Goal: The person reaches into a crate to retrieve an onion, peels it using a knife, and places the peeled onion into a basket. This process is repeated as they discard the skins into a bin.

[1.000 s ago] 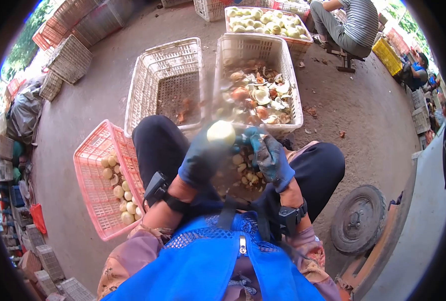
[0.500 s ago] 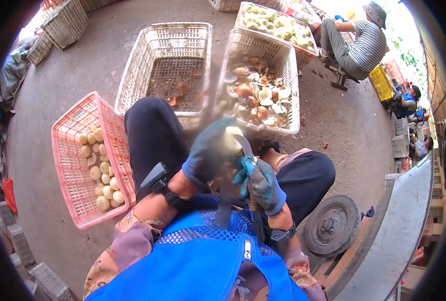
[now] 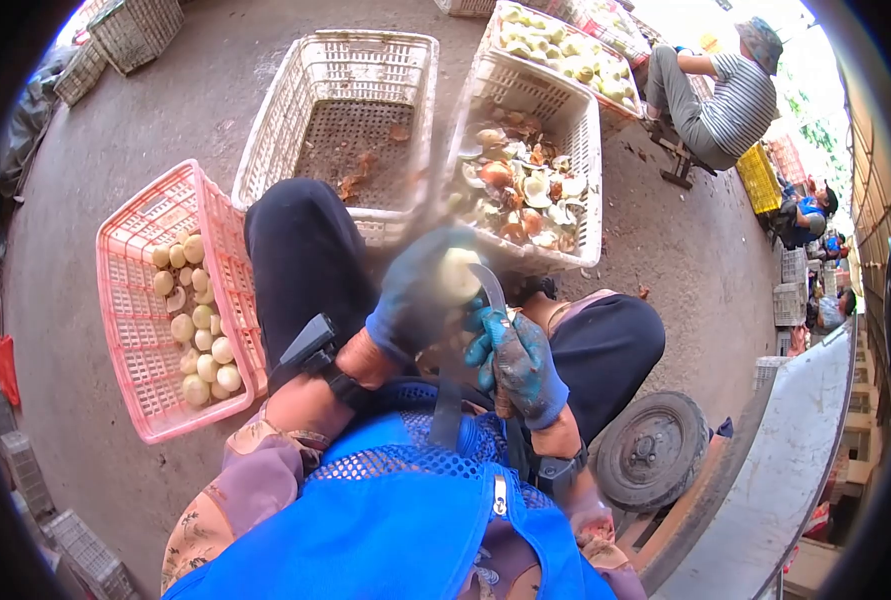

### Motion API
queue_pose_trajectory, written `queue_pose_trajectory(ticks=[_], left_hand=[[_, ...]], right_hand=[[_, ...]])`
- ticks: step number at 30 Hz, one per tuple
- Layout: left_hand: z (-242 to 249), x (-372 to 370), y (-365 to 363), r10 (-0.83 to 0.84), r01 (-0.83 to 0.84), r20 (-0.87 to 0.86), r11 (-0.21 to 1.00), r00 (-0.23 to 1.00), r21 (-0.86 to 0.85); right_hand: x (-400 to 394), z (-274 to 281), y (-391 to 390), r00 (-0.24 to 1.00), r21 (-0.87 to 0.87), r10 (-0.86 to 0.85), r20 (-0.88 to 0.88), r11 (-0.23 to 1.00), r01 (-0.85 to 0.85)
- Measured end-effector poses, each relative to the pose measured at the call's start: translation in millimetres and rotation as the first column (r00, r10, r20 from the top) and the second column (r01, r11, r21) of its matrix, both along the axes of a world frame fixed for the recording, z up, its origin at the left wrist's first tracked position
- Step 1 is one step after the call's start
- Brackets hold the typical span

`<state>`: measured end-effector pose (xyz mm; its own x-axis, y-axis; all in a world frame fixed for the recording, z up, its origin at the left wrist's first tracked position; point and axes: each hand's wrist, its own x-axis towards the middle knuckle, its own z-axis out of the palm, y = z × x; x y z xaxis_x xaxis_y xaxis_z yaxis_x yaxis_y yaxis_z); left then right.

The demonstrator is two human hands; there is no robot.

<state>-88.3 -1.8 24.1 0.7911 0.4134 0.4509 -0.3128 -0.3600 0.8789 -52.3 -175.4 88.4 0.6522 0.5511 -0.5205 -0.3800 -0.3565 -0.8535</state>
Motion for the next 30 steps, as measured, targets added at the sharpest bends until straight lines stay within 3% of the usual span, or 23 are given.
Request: queue_pose_trajectory(ticks=[3,4,6,10,12,16,18,19,21,22,23,24,25,27,29,30], left_hand=[[-2.6,-0.5,3.4,-0.088,0.086,-0.080,0.996,0.993,-0.024],[0.4,0.3,3.4,-0.041,0.043,-0.029,0.996,0.999,0.079],[2.0,2.8,2.9,-0.003,-0.002,0.026,0.983,1.000,0.182],[0.3,4.8,3.1,0.001,-0.004,0.020,0.983,1.000,0.181],[0.0,4.2,3.9,-0.015,0.017,-0.011,0.982,1.000,0.188],[-0.1,4.2,5.1,-0.039,0.043,-0.023,0.973,0.999,0.229],[-2.8,3.5,4.3,-0.046,0.055,-0.040,0.967,0.998,0.250],[-7.5,3.3,2.9,-0.084,0.099,-0.090,0.981,0.992,0.165],[-12.9,6.1,1.7,-0.127,0.138,-0.136,0.987,0.982,0.077],[-13.9,9.4,1.7,-0.042,0.054,-0.052,0.967,0.998,0.247],[-14.0,11.7,2.0,0.027,-0.043,0.047,0.914,0.999,0.403],[-13.2,12.9,2.8,0.025,-0.042,0.047,0.913,0.999,0.405],[-12.0,13.9,3.6,0.015,-0.034,0.049,0.910,0.999,0.412],[-14.1,12.8,2.2,0.004,-0.023,0.047,0.907,0.999,0.421],[-20.8,9.4,-2.9,-0.128,0.138,-0.121,0.987,0.984,0.076],[-21.7,9.8,-3.7,-0.131,0.141,-0.124,0.987,0.984,0.076]], right_hand=[[0.6,-1.1,-0.9,0.998,-0.004,0.032,0.051,0.999,-0.032],[1.5,-10.9,-4.2,0.998,-0.002,0.031,0.050,1.000,-0.031],[3.8,-40.4,-12.7,0.909,-0.016,0.129,0.396,0.991,-0.133],[-0.1,-42.6,-13.9,0.864,-0.017,0.150,0.480,0.987,-0.162],[-0.7,-14.4,-2.7,0.996,0.043,0.063,0.067,0.997,-0.066],[4.4,-11.5,-6.7,0.993,0.042,0.108,-0.049,0.993,-0.106],[5.9,-31.2,-11.6,0.983,0.036,0.116,0.142,0.992,-0.122],[8.9,-43.0,-14.9,0.984,0.037,0.112,0.139,0.992,-0.118],[15.8,-54.5,-15.2,0.803,-0.031,0.208,0.559,0.973,-0.231],[14.7,-55.3,-17.8,0.805,-0.028,0.205,0.557,0.973,-0.229],[11.7,-42.6,-14.9,0.920,0.006,0.170,0.353,0.983,-0.184],[10.6,-33.9,-13.0,0.983,0.028,0.128,0.130,0.991,-0.133],[11.6,-31.1,-13.4,0.984,0.031,0.125,0.130,0.991,-0.130],[15.6,-28.9,-17.2,0.987,0.077,0.138,-0.087,0.988,-0.132],[18.6,-33.0,-21.4,0.981,0.080,0.143,-0.133,0.988,-0.133],[20.3,-35.5,-23.5,0.973,0.081,0.151,-0.175,0.987,-0.139]])
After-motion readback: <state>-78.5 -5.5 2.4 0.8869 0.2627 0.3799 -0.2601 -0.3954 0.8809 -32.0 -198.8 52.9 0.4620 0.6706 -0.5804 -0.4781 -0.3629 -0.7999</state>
